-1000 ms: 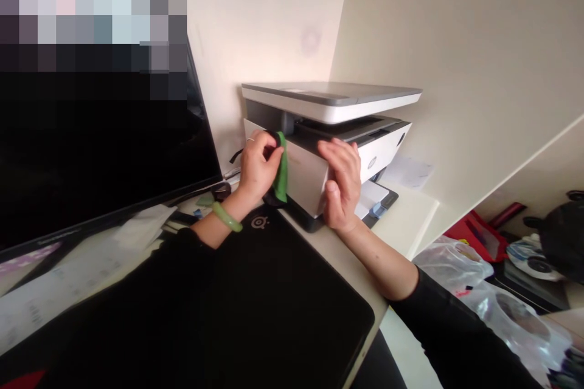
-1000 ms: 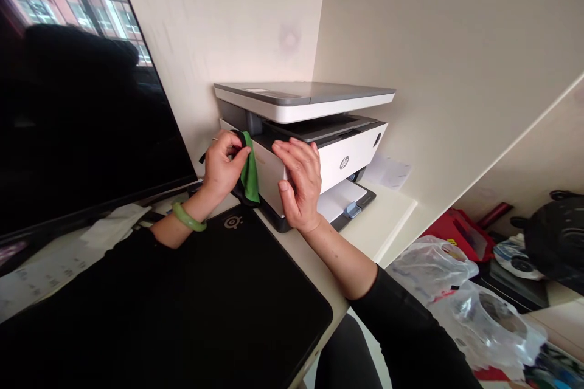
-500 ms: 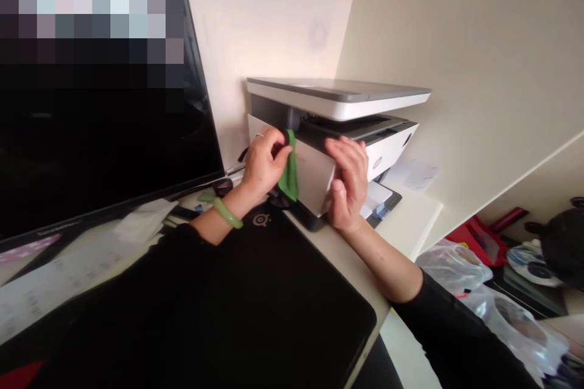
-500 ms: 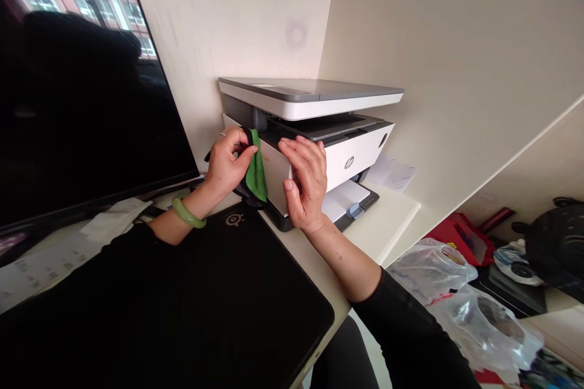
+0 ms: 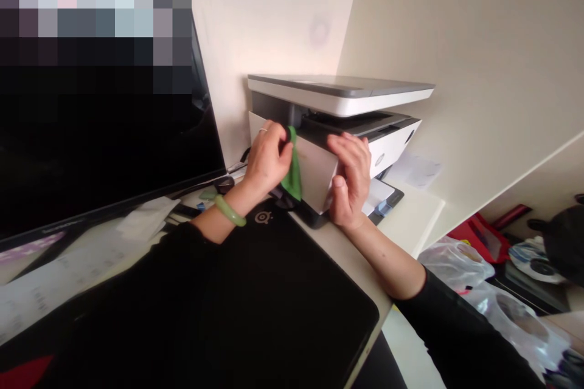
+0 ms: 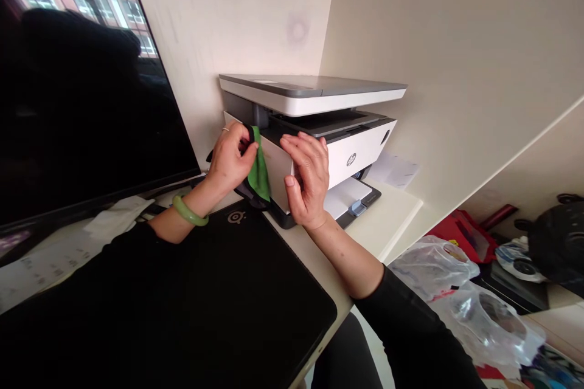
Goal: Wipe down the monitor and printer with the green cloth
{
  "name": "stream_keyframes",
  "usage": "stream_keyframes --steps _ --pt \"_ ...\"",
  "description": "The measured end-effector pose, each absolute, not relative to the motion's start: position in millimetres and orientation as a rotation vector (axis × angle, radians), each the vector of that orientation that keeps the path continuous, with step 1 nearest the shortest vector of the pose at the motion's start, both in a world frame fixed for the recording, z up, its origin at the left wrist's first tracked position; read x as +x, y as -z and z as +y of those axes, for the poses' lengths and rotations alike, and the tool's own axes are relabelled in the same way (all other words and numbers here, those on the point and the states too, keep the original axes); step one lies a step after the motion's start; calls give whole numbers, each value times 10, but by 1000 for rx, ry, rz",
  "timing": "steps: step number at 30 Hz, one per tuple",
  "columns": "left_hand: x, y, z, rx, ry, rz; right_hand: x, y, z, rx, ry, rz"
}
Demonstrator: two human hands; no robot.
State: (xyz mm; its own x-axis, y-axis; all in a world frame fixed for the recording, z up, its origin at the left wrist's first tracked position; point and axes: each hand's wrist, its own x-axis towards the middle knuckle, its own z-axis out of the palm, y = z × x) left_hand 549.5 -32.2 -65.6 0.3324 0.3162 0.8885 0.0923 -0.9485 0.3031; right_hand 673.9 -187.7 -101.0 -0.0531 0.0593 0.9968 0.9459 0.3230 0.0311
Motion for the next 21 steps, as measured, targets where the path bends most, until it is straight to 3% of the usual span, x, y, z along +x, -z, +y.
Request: stream_keyframes --steps 21 --pt "5478 645 -424 2498 -1630 308 6745 1035 -1849 -990 973 -1412"
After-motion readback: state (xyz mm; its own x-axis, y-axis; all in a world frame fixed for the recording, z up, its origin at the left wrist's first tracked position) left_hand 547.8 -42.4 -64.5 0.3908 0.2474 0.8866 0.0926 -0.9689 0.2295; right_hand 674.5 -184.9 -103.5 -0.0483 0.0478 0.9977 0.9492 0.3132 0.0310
